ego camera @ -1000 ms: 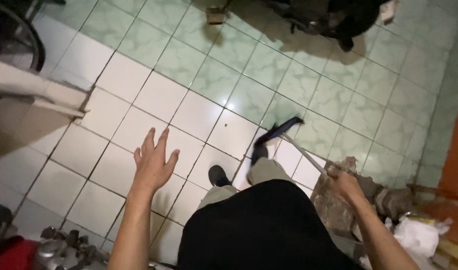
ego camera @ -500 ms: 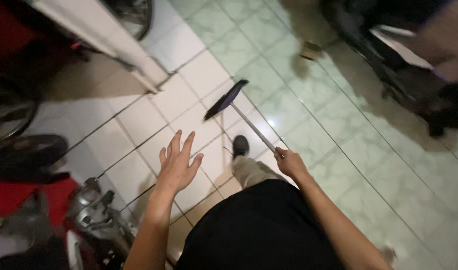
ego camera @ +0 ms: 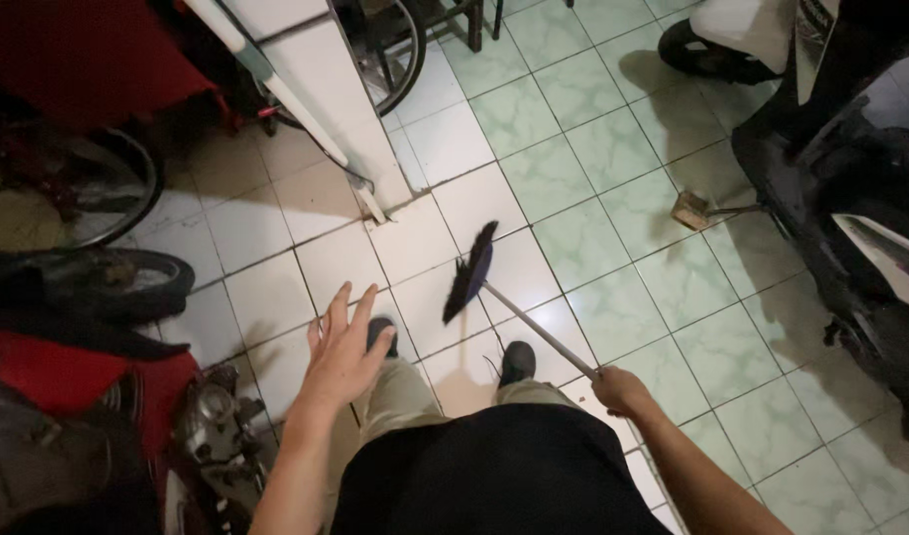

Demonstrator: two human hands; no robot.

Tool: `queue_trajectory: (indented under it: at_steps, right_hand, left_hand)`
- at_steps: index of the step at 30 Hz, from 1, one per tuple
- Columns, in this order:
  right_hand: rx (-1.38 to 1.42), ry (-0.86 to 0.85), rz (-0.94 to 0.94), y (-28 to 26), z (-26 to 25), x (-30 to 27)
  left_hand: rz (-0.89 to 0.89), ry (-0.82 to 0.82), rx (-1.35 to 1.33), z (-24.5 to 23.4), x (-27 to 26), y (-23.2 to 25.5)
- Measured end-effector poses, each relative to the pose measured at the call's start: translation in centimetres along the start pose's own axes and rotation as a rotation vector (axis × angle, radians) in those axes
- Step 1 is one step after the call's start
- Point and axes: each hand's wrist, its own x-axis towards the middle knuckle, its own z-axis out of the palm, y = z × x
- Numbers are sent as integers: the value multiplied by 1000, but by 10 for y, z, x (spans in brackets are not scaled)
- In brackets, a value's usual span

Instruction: The person sweeps a tiled floor using a broom, moving back and forth across the area. The person navigates around parked motorcycles, a bicycle, and a red stool while sweeping debris toward a corner.

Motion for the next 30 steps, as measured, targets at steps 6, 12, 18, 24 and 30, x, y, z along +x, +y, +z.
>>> queue_trajectory:
  at_steps: [6, 12, 18, 24, 30]
  right_hand:
    - [68, 27, 87, -77, 21, 8]
    - [201, 349, -114, -222, 46, -2]
    - [247, 372, -184, -366, 88, 32]
    - [38, 264, -179, -394, 126, 45]
    - [115, 122, 183, -270, 182, -41]
  left_hand:
    - [174, -59, -14, -39, 75, -63]
    - [340, -80, 47, -101, 133, -146]
    - [361, -85, 72, -144, 154, -207]
    - [368, -83, 60, -145, 143, -232]
    - [369, -146, 105, -141, 111, -246]
